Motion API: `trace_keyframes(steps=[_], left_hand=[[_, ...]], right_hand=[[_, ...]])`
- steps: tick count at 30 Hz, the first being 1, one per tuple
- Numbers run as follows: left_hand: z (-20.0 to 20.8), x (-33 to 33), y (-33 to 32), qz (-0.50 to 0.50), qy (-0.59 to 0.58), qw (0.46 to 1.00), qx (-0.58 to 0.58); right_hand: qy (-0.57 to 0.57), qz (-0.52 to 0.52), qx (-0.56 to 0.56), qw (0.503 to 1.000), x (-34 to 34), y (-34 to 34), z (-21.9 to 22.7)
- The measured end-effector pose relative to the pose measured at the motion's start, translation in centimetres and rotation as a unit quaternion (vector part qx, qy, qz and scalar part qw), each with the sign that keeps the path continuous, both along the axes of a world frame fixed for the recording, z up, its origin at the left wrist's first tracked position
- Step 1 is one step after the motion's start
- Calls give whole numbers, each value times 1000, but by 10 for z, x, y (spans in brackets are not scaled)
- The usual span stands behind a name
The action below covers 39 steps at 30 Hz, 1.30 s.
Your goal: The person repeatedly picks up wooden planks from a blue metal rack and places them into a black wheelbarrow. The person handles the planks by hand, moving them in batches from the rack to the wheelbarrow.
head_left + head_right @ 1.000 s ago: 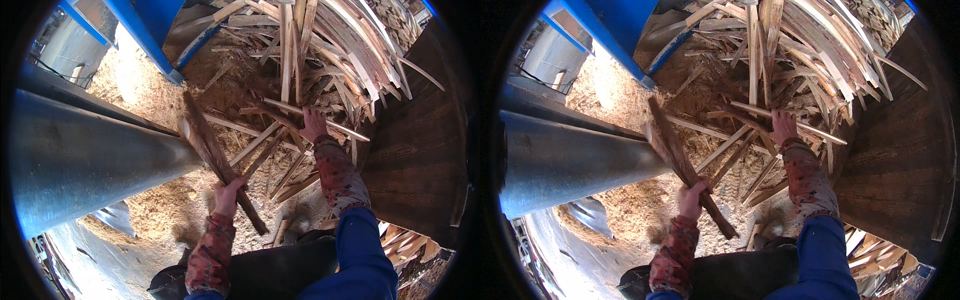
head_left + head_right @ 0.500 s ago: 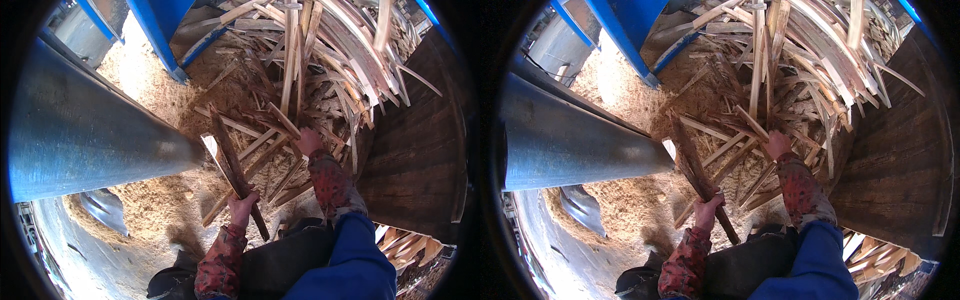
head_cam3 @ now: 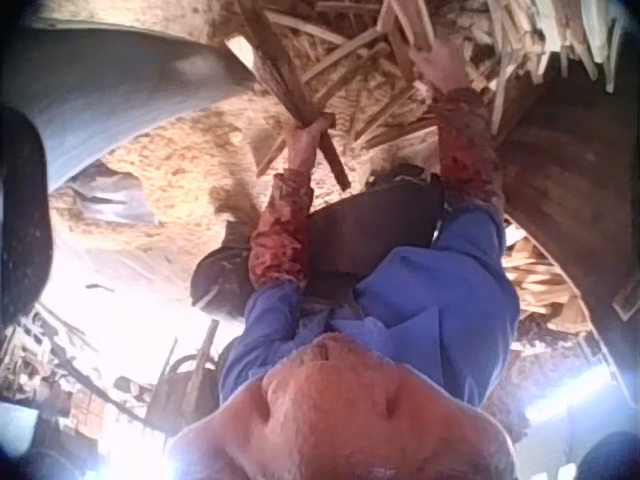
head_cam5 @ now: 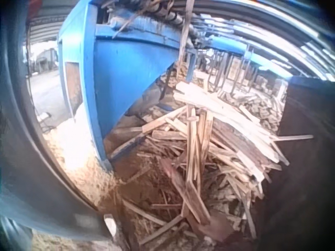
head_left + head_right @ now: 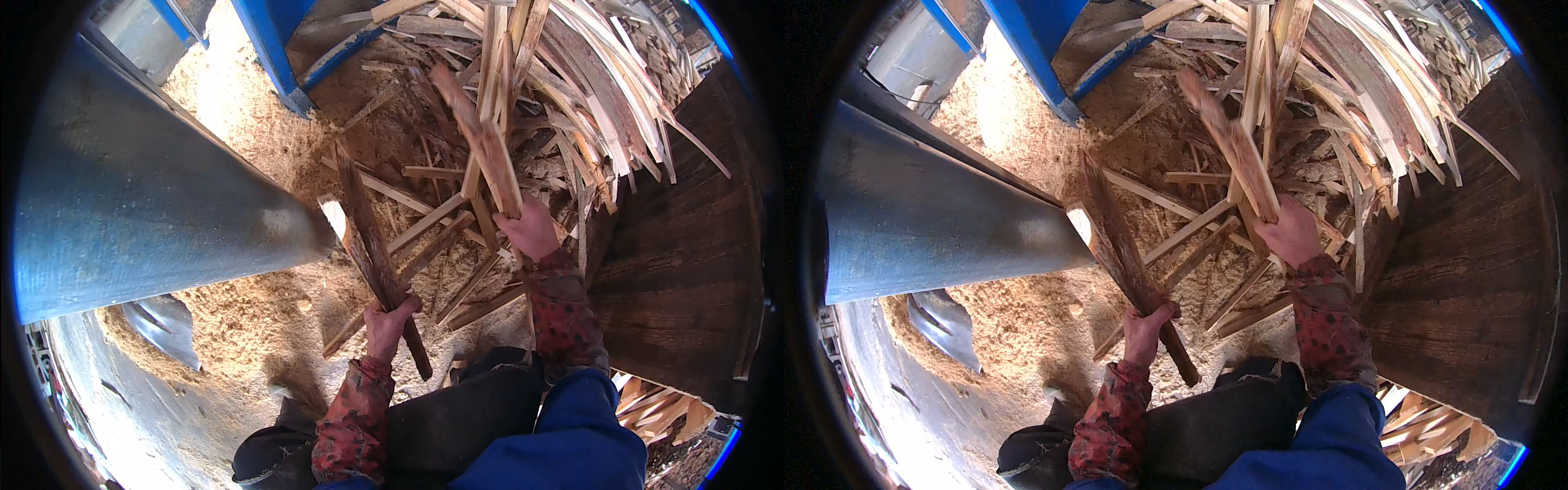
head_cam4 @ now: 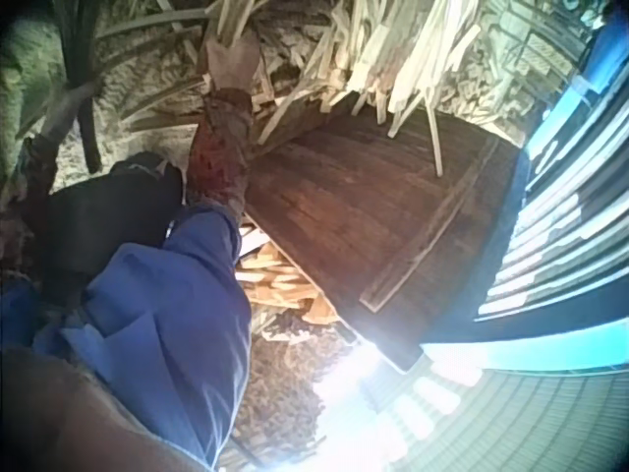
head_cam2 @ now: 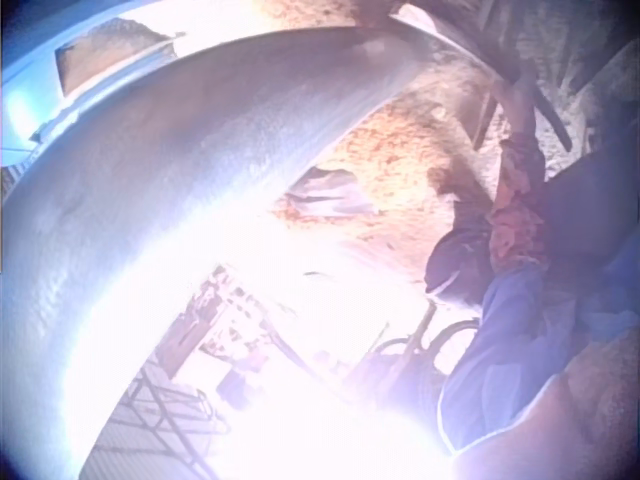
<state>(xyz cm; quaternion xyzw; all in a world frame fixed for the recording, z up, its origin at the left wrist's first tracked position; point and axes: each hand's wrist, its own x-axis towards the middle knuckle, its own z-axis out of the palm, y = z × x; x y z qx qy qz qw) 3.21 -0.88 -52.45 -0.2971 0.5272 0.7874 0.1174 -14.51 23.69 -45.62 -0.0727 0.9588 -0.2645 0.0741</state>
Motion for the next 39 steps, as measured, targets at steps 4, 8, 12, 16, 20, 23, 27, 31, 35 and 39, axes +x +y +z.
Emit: trace_keyframes(steps=[4, 8, 12, 16, 20, 23, 27, 31, 35, 39], left_hand=[[34, -30, 6, -31, 105, 992, 66], [18, -27, 9, -62, 129, 982, 121], [15, -15, 13, -7, 98, 982, 163], [15, -3, 8, -44, 56, 975, 210], [31, -5, -9, -101, 91, 972, 191], [44, -10, -21, -183, 121, 956, 197], [63, -13, -24, -207, 156, 940, 222], [70, -9, -29, -213, 187, 899, 334], [72, -10, -38, -277, 223, 856, 377], [90, -17, -43, -354, 246, 837, 336]], right_hand=[[-178, -49, -232, 955, 8, -59, 54], [-267, -37, -290, 918, 33, -118, 27], [-178, 78, -458, 868, 66, -143, -4], [-173, 197, -381, 887, 72, -123, -18], [-297, 183, -411, 842, 34, -79, -73], [-12, 336, -77, 939, 28, -84, -105], [152, 406, 86, 897, 51, -104, -155], [110, 396, 192, 891, 53, -106, -155], [26, 356, 167, 919, 83, -65, -181], [32, 371, 154, 915, 84, -64, -117]])
